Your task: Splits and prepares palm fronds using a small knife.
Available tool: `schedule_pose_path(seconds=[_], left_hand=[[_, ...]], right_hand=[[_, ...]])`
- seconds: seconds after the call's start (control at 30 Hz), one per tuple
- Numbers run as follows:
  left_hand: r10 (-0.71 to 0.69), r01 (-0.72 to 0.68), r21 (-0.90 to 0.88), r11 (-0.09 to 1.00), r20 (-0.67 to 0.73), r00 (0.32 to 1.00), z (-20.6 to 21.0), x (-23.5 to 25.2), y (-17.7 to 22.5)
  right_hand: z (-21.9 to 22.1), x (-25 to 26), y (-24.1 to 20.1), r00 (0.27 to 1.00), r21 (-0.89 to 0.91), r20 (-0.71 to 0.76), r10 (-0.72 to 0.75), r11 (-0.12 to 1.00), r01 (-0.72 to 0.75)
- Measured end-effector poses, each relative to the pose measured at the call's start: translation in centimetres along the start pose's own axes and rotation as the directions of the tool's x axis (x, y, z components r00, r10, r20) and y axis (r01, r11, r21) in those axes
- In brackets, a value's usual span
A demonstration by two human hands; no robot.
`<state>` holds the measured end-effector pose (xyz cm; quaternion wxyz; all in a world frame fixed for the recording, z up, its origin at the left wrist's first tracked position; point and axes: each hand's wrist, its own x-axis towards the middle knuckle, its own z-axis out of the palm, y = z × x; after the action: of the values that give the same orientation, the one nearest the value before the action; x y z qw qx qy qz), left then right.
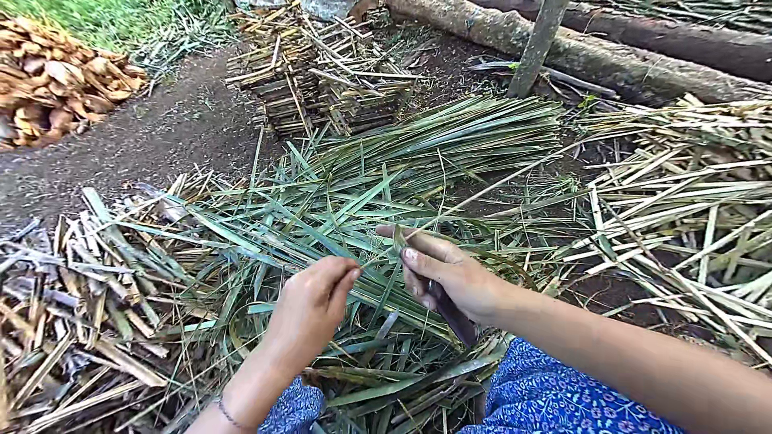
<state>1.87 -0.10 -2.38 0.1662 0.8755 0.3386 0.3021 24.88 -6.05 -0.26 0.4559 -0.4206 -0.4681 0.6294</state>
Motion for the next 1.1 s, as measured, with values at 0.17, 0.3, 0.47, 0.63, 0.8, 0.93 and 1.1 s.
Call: schedule_pose_path(seconds=[0.17, 0.3, 0.47, 0.63, 0.8, 0.93, 1.1], left_hand=[[0.003, -0.005, 0.052, 0.999, 0.034, 0.999, -0.6, 0.0, -1.5], [-0.026, 0.024, 0.119, 0.993, 0.017, 1.0, -2.6, -0.5, -3.8], [-0.028, 0.03, 0.139, 0.99, -0.016, 0.999, -3.2, -1.0, -3.8], [-0.068, 0.069, -0.022, 0.997, 0.008, 0.998, -1.9, -0.6, -1.2], [-0.026, 0.025, -0.048, 0.999, -0.029, 0.999, -0.3, -0.4, 1.1], [0.06, -0.055, 0.044, 0.997, -0.117, 0.991, 0.2, -0.4, 2.4], [0.128, -0.108, 0.121, 0.987, -0.173, 0.977, 0.1, -0.4, 2.9]], right_hand=[[-2.5, 0.5, -1.1, 0.932, 0.029, -0.33, -0.151, 0.985, 0.17], [-6.7, 0.1, -2.2, 0.763, 0.094, -0.614, -0.2, 0.942, 0.323], [-8.2, -0.3, -2.3, 0.709, 0.198, -0.684, -0.169, 0.893, 0.404], [-3.8, -0.6, -1.0, 0.968, 0.102, -0.246, -0.047, 0.992, 0.074], [0.7, -0.5, 0.1, 0.973, 0.059, 0.163, 0.163, 0.983, -0.175], [2.0, -0.5, 0.4, 0.966, 0.099, 0.202, 0.16, 0.978, -0.183], [2.7, -0.7, 0.1, 0.991, 0.07, 0.079, 0.106, 0.991, -0.111]])
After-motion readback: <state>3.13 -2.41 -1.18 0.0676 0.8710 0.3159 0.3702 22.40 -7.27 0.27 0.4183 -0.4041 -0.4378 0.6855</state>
